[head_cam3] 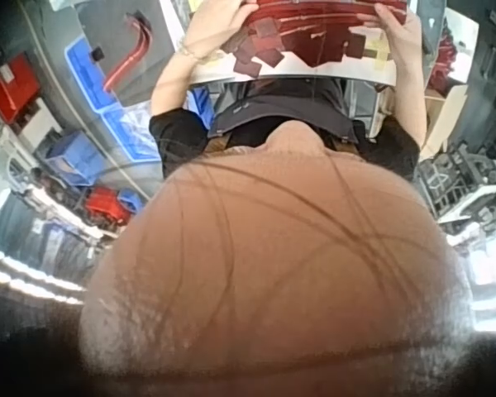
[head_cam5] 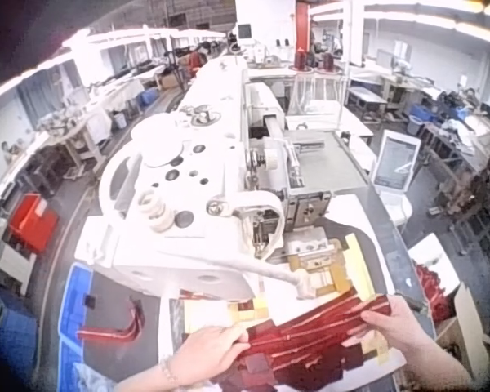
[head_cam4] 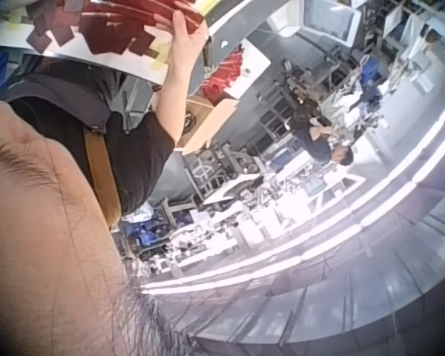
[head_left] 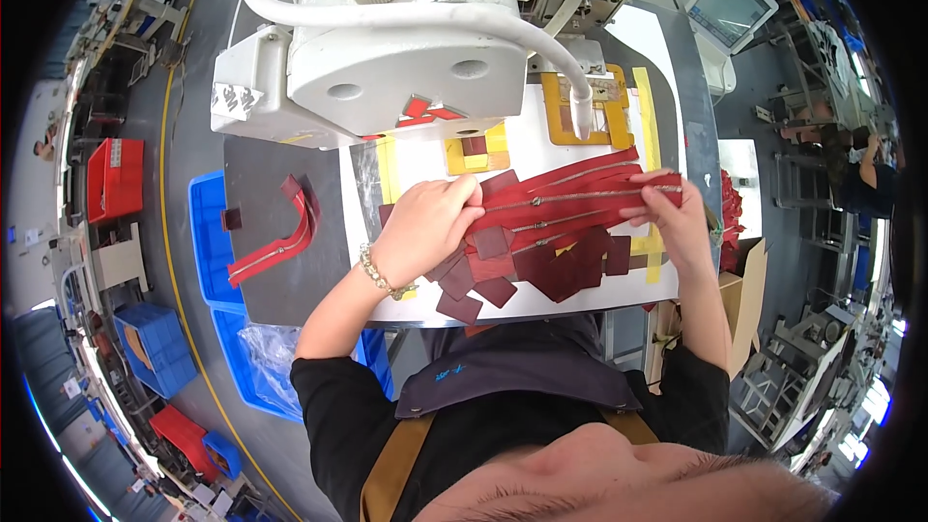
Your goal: The recorder is aligning and pressing together leather strips as part of a goods assembly process.
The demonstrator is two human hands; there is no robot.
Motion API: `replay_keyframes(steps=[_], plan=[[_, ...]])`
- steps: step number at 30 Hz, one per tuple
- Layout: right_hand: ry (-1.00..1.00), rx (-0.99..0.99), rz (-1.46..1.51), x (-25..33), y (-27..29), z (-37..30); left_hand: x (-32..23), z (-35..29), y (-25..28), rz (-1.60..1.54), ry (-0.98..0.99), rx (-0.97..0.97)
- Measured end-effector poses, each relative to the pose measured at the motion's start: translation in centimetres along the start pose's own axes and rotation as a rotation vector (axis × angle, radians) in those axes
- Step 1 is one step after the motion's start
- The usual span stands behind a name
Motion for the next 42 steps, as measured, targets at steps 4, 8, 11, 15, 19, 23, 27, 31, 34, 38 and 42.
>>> replay_keyframes(steps=[4, 8, 11, 15, 19, 23, 27, 31, 34, 38, 42], plan=[[0.020, -0.017, 0.087, 1.3, 1.9, 3.6, -0.7, 0.9, 1.8, -0.078, 0.026, -0.181], [0.014, -0.119, 0.148, 0.7, 4.8, 7.1, -4.4, 1.2, 2.2, 0.368, -0.243, -0.471], [-0.004, -0.127, 0.134, 0.2, 5.7, 8.2, -5.7, 0.6, 0.1, 0.486, -0.373, -0.457], [-0.044, -0.182, 0.105, 0.1, 6.4, 8.1, -5.4, 0.7, -2.3, 0.459, -0.323, -0.352], [-0.041, -0.196, 0.149, -0.2, 7.0, 7.8, -5.1, 1.2, -3.0, 0.426, -0.270, -0.297], [-0.034, -0.197, 0.129, 0.1, 7.1, 7.4, -4.5, 2.1, -3.7, 0.455, -0.212, -0.252], [-0.034, -0.224, 0.041, 0.5, 7.2, 7.2, -4.0, 2.9, -4.2, 0.562, -0.150, -0.241], [-0.008, -0.195, -0.004, 0.9, 6.1, 7.2, -3.9, 2.9, -4.0, 0.618, -0.104, -0.221], [-0.068, -0.125, -0.388, 1.3, 7.2, 7.9, -3.8, 2.9, -4.2, 0.638, -0.114, -0.188], [0.352, -0.293, -1.016, 6.9, 4.1, 7.1, -3.6, 2.8, -4.3, 0.629, -0.108, -0.193], [0.846, -0.290, -1.216, 9.5, -3.6, 6.0, -4.0, 2.1, -3.3, 0.596, -0.155, -0.262]])
Point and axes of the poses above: each hand's wrist, its own z-axis towards the middle knuckle, its own y-axis out of the back of the hand, x = y × z, the point moved 9 cm from there along z, towards the middle knuckle, and after that the axes turned 4 degrees about z, right-handed, at the moved point
